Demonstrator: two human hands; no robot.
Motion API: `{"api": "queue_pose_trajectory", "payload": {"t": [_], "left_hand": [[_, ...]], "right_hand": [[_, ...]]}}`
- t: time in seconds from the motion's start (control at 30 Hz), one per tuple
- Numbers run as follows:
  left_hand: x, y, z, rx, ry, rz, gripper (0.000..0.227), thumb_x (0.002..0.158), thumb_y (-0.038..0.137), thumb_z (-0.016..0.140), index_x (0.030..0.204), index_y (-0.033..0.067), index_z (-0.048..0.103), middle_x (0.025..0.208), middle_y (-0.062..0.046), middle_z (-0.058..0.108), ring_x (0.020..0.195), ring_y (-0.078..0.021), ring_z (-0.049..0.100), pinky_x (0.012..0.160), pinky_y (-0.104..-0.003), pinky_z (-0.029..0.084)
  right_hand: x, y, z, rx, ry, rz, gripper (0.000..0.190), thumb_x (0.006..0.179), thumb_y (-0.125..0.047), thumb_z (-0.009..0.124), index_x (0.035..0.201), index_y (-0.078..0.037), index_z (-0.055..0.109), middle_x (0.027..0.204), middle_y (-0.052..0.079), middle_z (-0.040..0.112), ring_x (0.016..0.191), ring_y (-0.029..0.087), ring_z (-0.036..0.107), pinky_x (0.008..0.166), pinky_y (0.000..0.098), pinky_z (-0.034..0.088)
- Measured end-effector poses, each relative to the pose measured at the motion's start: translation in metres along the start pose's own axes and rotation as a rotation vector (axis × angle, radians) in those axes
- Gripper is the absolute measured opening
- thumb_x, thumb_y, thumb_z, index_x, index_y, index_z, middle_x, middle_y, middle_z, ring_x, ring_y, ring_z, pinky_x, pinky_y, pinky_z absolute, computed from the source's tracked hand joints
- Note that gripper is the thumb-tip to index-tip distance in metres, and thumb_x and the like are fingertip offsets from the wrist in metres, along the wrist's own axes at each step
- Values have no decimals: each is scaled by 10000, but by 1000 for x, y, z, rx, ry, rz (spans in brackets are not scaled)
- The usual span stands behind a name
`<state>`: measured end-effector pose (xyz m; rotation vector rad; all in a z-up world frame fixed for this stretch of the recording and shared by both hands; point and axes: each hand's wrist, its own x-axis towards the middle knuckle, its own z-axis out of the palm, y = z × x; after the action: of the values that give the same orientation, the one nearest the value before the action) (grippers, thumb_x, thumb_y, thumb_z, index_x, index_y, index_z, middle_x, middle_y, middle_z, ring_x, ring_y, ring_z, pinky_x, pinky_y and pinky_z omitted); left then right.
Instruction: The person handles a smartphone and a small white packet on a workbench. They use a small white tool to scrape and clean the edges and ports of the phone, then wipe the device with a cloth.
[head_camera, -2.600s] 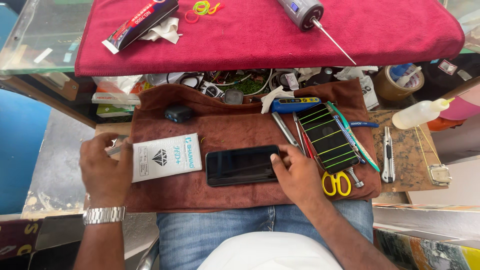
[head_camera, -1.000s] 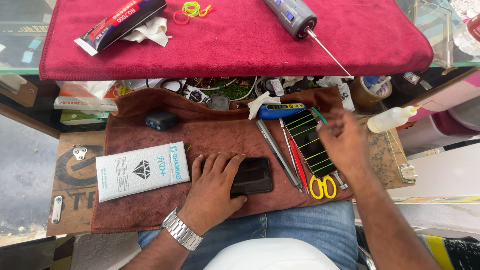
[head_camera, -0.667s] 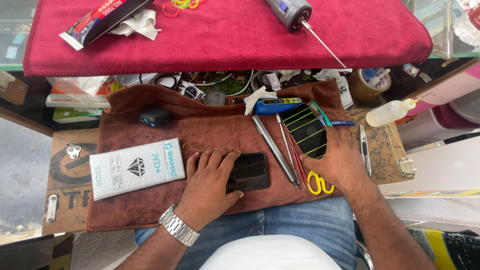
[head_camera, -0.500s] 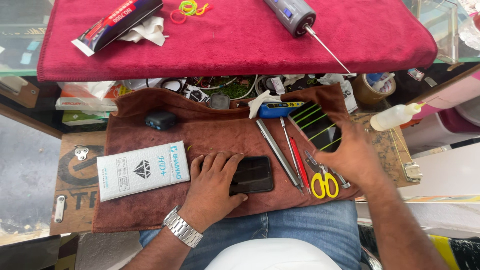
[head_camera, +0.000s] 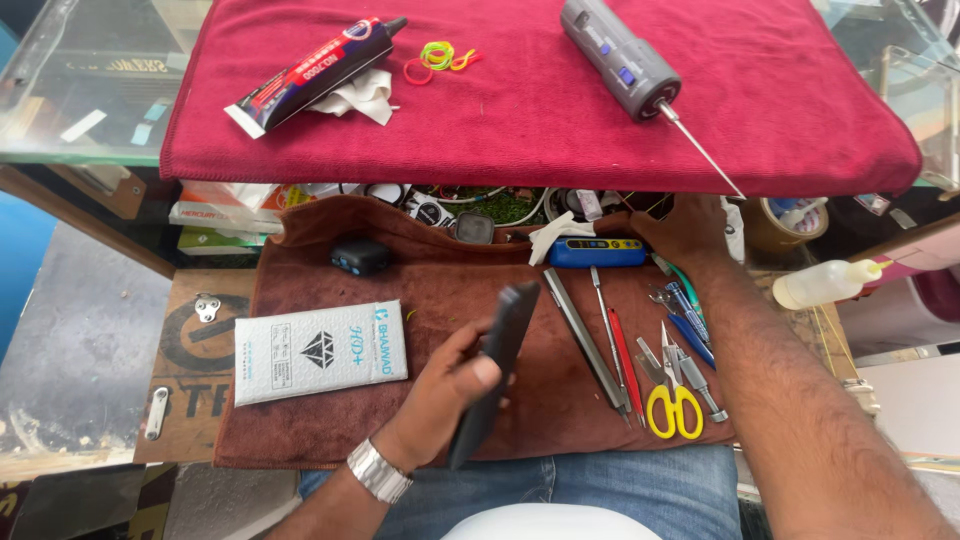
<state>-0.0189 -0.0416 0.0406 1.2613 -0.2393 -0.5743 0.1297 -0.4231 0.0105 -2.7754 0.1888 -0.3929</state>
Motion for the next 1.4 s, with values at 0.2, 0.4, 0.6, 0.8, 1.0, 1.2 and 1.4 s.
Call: {"api": "queue_pose_trajectory", "payload": {"t": [0.2, 0.4, 0.6, 0.8, 1.0, 1.2, 1.4], "left_hand": [[8, -17, -16, -609, 31, -155, 657, 1031, 521, 357, 1305, -9, 632, 1179, -133, 708, 939, -215, 708, 801, -399, 623], [10, -14, -16, -776, -10, -116, 678, 1049, 552, 304, 1304, 16, 630, 1218, -174, 692, 944, -248, 716, 770, -421, 626], [13, -11, -15, -869, 51, -151, 652, 1043, 564, 311, 1310, 57, 623, 1269, -158, 684, 957, -259, 714, 776, -437, 624], [13, -15, -14, -803, 58, -162, 661, 1035, 554, 302, 1362, 61, 599, 1332, -157, 654, 1050, -279, 702, 846, -456, 612], [12, -15, -15, -791, 23, -140, 686, 1035, 569, 278, 1380, 56, 577, 1357, -151, 639, 1083, -285, 702, 866, -457, 608], [13, -14, -14, -757, -18, -146, 693, 1042, 567, 274, 1389, 47, 574, 1346, -163, 643, 1076, -288, 697, 873, -465, 611], [17, -16, -12, -554, 30, -196, 754, 1007, 631, 255, 1361, 51, 580, 1284, -138, 670, 1059, -268, 708, 856, -454, 618]], "right_hand": [[-12, -9, 5, -146, 123, -217, 662, 834, -277, 736, 1436, -57, 569, 1434, 269, 529, 1347, 476, 440, 1124, 579, 331], [-57, -47, -18, 76, 300, -281, 318, 966, -128, 713, 1262, -24, 663, 1250, 220, 638, 1222, 404, 563, 1080, 518, 436], [-137, -59, -64, 293, -156, -15, 204, 900, -171, 682, 1058, -62, 751, 884, 105, 725, 761, 206, 693, 669, 337, 536], [-186, -54, -84, 70, -262, 45, 261, 811, -237, 758, 1023, -85, 772, 893, 96, 730, 828, 237, 693, 767, 391, 549], [-203, -63, -69, 1, -186, 149, 326, 792, -251, 780, 1067, -77, 751, 919, 103, 713, 844, 263, 683, 788, 412, 549], [-195, -59, -60, 440, -266, 531, 200, 935, -211, 739, 1037, -39, 744, 857, 84, 729, 700, 154, 647, 679, 320, 526], [-201, -53, -66, 1426, -243, 515, 199, 944, -9, 684, 1136, 35, 655, 918, 58, 690, 746, 96, 627, 684, 226, 538]]}}
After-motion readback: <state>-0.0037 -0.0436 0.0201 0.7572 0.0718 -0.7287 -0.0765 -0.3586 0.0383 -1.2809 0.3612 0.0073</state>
